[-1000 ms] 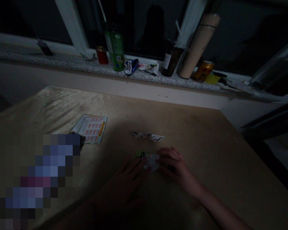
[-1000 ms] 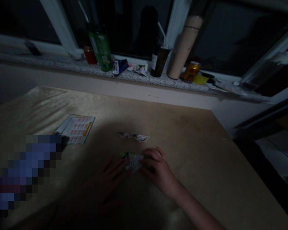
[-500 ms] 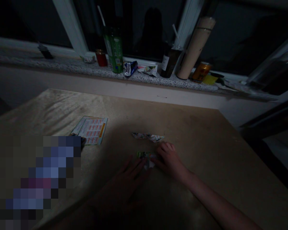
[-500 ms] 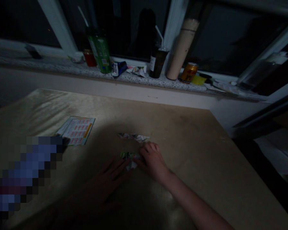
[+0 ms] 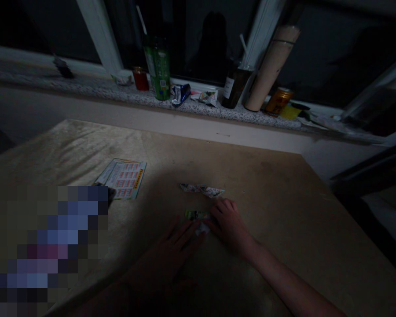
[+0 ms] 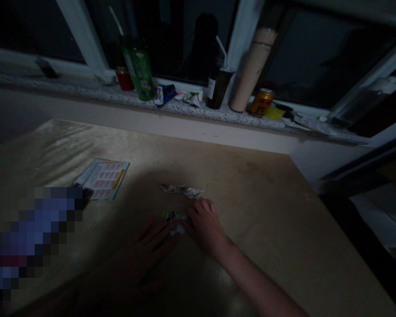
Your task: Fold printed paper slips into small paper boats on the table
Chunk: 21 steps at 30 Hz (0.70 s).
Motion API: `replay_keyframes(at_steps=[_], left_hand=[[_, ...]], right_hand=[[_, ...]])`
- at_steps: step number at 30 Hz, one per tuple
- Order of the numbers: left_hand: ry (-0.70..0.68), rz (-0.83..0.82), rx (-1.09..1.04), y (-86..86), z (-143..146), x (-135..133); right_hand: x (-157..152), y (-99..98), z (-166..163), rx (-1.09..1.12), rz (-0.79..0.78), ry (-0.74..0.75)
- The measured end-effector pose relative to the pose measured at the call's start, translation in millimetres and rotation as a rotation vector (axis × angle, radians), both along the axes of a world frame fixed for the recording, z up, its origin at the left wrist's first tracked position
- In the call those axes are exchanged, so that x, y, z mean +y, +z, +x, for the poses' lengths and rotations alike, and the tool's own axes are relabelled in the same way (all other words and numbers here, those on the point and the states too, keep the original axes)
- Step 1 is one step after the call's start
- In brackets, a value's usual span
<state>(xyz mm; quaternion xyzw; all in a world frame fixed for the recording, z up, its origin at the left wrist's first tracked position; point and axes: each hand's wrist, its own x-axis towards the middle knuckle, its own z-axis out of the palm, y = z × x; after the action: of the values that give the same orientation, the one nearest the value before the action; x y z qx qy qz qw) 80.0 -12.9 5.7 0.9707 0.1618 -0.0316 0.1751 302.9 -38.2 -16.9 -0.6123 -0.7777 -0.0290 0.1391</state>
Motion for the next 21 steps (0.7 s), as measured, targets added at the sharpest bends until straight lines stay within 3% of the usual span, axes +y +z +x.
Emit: replay_keyframes(at_steps=[11,21], left_hand=[[-0.006,-0.024,0.057,5.5,3.1,2.4],[-0.022,0.006,0.015,-1.3,2.2,3.9]], right_hand=[[0.3,-1.0,-1.8,-0.055,0.0,-0.017],[1.2,-2.9,-2.9,-0.072,-0.017,-0.029]])
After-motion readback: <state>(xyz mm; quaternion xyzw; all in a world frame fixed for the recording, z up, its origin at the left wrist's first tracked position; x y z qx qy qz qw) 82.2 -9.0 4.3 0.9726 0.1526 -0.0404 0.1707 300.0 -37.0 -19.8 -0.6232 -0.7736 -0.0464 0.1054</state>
